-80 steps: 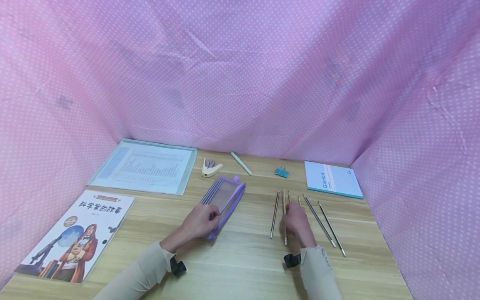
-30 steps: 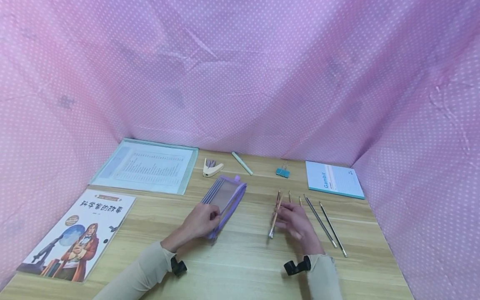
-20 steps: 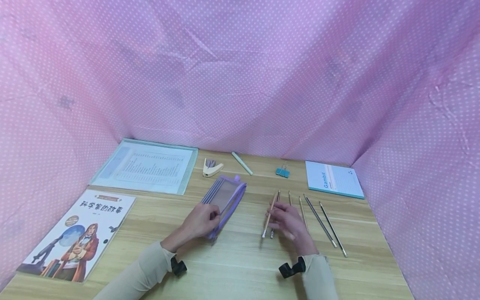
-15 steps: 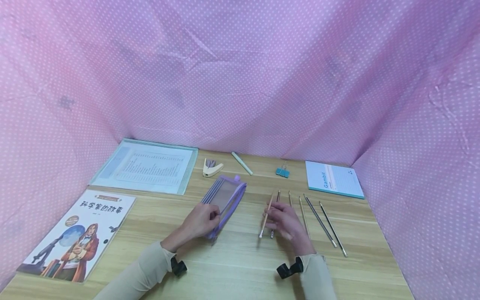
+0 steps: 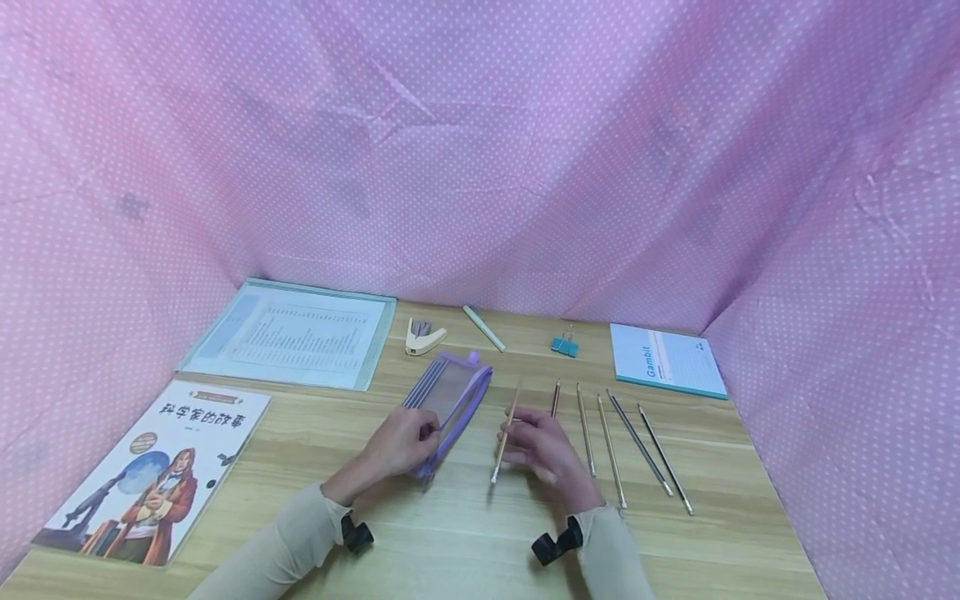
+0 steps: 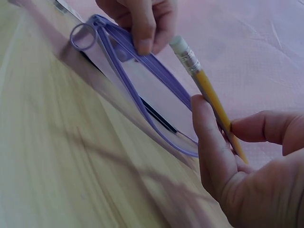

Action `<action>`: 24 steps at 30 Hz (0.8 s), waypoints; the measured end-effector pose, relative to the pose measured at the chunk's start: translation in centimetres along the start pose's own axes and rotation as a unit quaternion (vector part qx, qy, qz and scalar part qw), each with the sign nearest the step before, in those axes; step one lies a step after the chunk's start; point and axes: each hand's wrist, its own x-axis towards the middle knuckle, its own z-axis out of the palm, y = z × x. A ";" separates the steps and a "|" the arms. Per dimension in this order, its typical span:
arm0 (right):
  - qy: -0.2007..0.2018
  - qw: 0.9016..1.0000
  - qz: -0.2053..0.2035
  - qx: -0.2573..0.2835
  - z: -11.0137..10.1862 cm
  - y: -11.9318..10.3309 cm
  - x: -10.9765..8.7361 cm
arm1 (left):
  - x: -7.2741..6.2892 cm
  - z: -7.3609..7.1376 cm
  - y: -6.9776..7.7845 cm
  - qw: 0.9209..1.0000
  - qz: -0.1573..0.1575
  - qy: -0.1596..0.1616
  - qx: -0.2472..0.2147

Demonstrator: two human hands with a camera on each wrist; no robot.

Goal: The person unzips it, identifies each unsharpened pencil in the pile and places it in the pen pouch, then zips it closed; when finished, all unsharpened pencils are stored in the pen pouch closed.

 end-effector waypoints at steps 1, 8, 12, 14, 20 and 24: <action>-0.001 1.000 0.001 -0.001 0.2 0.1 0.1 | 0.0 0.0 0.0 1.000 0.000 0.000 -0.001; 0.012 1.000 0.000 0.006 1.5 0.7 1.0 | 0.0 0.1 0.0 1.000 0.010 0.009 0.009; 0.009 1.000 0.004 0.008 2.4 1.0 1.5 | 0.0 0.1 0.0 1.000 0.012 0.012 0.011; 0.009 1.000 0.005 0.010 2.8 1.1 1.8 | 0.0 0.1 0.0 1.000 0.014 0.015 0.013; 0.024 1.000 0.014 0.015 3.9 1.4 2.5 | 0.0 0.3 -0.1 0.998 0.037 0.035 0.024; 0.026 0.999 0.022 0.012 4.5 1.4 2.9 | 0.0 0.3 -0.2 0.997 0.049 0.045 0.032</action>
